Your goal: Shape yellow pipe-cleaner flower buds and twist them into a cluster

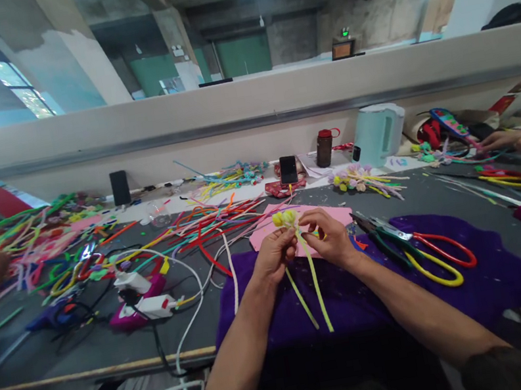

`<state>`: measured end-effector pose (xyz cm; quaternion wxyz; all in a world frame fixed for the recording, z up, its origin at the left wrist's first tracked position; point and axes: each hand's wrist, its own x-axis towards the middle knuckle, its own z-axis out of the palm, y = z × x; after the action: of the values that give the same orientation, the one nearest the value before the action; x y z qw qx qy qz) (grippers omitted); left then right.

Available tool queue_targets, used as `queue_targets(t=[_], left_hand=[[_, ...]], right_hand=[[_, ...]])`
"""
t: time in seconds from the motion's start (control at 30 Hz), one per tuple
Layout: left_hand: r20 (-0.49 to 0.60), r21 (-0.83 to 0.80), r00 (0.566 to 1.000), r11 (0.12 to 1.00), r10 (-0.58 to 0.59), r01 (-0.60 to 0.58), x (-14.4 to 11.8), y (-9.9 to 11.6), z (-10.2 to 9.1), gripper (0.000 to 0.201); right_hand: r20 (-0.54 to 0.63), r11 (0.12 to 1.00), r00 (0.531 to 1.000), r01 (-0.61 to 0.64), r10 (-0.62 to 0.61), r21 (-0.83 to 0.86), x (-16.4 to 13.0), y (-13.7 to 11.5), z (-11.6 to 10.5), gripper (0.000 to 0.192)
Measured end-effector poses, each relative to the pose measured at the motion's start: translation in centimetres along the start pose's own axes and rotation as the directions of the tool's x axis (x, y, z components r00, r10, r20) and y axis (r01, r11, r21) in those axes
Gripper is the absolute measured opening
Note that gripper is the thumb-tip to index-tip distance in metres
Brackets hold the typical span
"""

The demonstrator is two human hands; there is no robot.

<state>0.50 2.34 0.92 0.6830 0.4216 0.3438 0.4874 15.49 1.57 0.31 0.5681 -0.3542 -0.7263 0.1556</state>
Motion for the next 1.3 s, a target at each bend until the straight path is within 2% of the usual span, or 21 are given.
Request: queue_targets(t=[0.07,0.2,0.3,0.5,0.73,0.83,1.0,1.17,1.23,1.3], left_hand=[[0.014,-0.025,1.000,0.999,-0.027,0.027,-0.1,0.0,0.2,0.033],[0.003,-0.044,0.997,0.996,-0.081,0.081,-0.2,-0.1,0.5,0.035],[0.010,-0.055,0.996,0.995,-0.087,0.087,-0.3,-0.1,0.6,0.034],[0.004,-0.097,0.998,0.993,-0.065,0.065,-0.7,-0.1,1.0,0.033],[-0.025,-0.187,1.000,0.982,-0.018,0.013,-0.9,-0.6,1.8,0.034],[-0.022,-0.218,1.000,0.976,-0.013,0.008,-0.9,-0.9,2.0,0.035],[-0.046,-0.228,0.999,0.973,0.027,-0.037,-1.1,-1.0,2.2,0.032],[-0.177,-0.144,0.962,0.962,0.206,-0.233,-1.3,-0.9,2.6,0.028],[-0.204,-0.098,0.934,0.943,0.294,-0.318,-1.4,-0.8,2.7,0.025],[-0.206,-0.031,0.910,0.927,0.359,-0.373,-1.6,-0.7,2.7,0.022]], right_hand=[[0.034,0.994,0.994,0.101,-0.100,-0.051,-0.1,-0.1,0.1,0.021],[0.017,0.974,0.984,0.180,-0.179,-0.138,0.1,0.0,-0.1,0.013],[0.025,0.963,0.980,0.200,-0.198,-0.179,0.0,0.0,-0.2,0.009],[-0.004,0.949,0.987,0.153,-0.160,-0.274,-0.5,-0.5,0.0,0.010],[0.041,0.867,0.945,0.314,-0.324,-0.388,-0.5,-0.3,-0.5,0.014],[0.046,0.847,0.934,0.342,-0.355,-0.406,-0.5,-0.2,-0.8,0.015],[0.036,0.871,0.947,0.309,-0.320,-0.381,-0.4,-0.4,-0.8,0.014],[-0.005,0.925,0.959,0.271,-0.283,-0.266,-0.4,-1.2,-0.8,0.011],[-0.012,0.962,0.978,0.204,-0.209,-0.179,-0.4,-1.7,-0.8,0.010],[-0.010,0.996,0.997,0.070,-0.070,-0.051,-0.5,-2.3,-0.7,0.009]])
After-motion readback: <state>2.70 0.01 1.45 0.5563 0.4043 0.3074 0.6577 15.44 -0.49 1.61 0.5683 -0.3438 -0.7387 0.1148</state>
